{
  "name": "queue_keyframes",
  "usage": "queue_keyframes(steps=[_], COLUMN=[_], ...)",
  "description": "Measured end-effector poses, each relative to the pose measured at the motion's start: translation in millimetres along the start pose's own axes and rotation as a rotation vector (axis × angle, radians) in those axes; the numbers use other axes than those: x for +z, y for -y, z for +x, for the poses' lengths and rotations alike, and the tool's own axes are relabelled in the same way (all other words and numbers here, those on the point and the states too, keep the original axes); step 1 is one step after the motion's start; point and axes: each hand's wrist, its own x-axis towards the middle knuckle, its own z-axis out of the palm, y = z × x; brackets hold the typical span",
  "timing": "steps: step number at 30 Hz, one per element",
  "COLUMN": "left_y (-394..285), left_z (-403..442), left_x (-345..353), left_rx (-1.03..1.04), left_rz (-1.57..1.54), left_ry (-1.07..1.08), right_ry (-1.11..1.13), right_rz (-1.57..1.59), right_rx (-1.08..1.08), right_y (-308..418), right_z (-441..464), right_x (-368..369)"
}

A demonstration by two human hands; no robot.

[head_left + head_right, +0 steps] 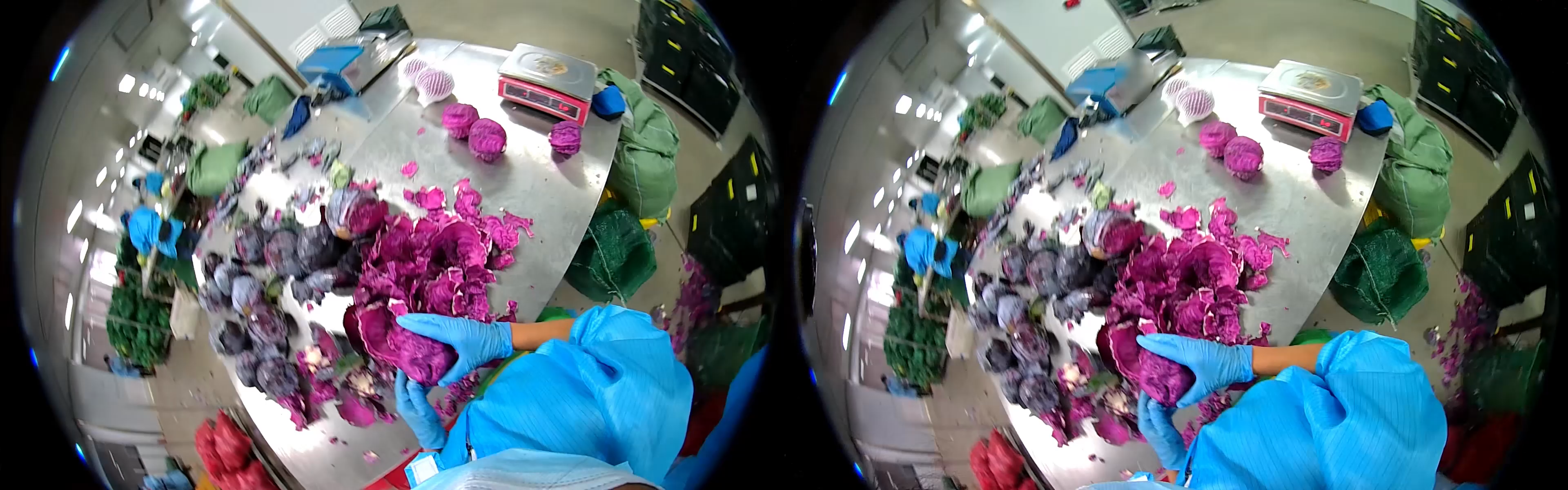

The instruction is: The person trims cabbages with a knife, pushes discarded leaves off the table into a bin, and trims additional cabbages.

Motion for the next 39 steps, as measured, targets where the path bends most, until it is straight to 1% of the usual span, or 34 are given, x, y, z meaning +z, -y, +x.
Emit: queue_keyframes(steps=[1, 3, 4, 5, 7, 10, 12, 13, 14, 15, 16, 17, 18, 19, 21, 23, 24, 25, 27, 32, 35, 39], left_y=[9.5, 14.2, 12.2, 14.3, 14.0, 22.0, 35.4, 45.8, 47.0, 49.2, 50.3, 42.6, 34.9, 31.1, 24.5, 21.2, 18.1, 16.2, 8.8, -2.9, -12.8, -26.2], left_z=[2.7, 6.0, 7.2, 8.5, 10.6, 15.7, 20.5, 23.7, 30.3, 36.8, 40.1, 44.2, 48.1, 53.2, 61.5, 72.9, 76.8, 76.1, 76.4, 78.5, 74.7, 57.8], left_x=[-2.1, 3.5, 3.3, 5.7, 16.1, 33.9, 48.2, 57.5, 77.8, 101.2, 126.5, 158.6, 190.6, 222.8, 273.1, 317.8, 334.7, 350.2, 375.9, 415.3, 420.1, 413.8], left_rx=[-0.022, 0.036, -0.017, -0.016, -0.043, 0.069, 0.128, 0.159, 0.267, 0.252, 0.235, 0.214, 0.197, 0.180, 0.159, 0.146, 0.137, 0.126, 0.110, 0.072, 0.057, 0.045], left_rz=[-0.010, -0.038, -0.026, -0.044, -0.041, 0.059, 0.276, 0.385, 0.440, 0.350, 0.261, 0.177, 0.092, 0.079, 0.176, 0.291, 0.349, 0.394, 0.484, 0.630, 0.708, 0.792], left_ry=[0.031, 0.080, 0.117, 0.129, 0.089, 0.045, -0.018, -0.051, -0.109, -0.141, -0.172, -0.202, -0.234, -0.267, -0.289, -0.283, -0.280, -0.285, -0.303, -0.356, -0.393, -0.450], right_ry=[0.003, -0.009, 0.014, 0.005, -0.003, -0.011, -0.020, -0.016, -0.031, -0.046, -0.061, -0.094, -0.197, -0.281, -0.378, -0.406, -0.506, -0.517, -0.439, -0.391, -0.347, -0.157], right_rz=[-0.011, -0.056, -0.075, -0.088, -0.108, -0.089, -0.090, -0.102, -0.083, -0.067, 0.134, 0.248, 0.208, 0.166, 0.145, 0.293, 0.282, 0.433, 0.493, 0.639, 0.718, 0.776], right_rx=[0.005, -0.016, 0.031, 0.026, 0.008, 0.007, -0.040, -0.016, -0.013, -0.013, 0.134, 0.170, 0.095, 0.025, -0.001, 0.107, 0.109, 0.128, 0.307, 0.401, 0.375, 0.361], right_y=[-1.1, 0.5, 1.2, 6.6, 9.7, 8.8, 0.0, -4.3, -4.0, -6.1, -6.1, -19.5, -30.2, -36.4, -43.6, -45.3, -45.4, -48.1, -50.4, -76.6, -77.7, -79.4], right_z=[-3.0, -6.9, -10.9, -12.1, -15.8, -23.5, -28.8, -34.3, -39.2, -45.3, -61.9, -74.8, -86.5, -100.4, -123.8, -148.6, -155.0, -163.0, -174.3, -184.9, -183.7, -177.7], right_x=[-1.0, -6.3, -10.3, -15.1, -24.5, -42.3, -58.7, -70.6, -88.8, -112.6, -142.0, -162.9, -180.3, -207.1, -258.1, -305.5, -317.0, -330.1, -358.2, -376.4, -390.8, -412.7])
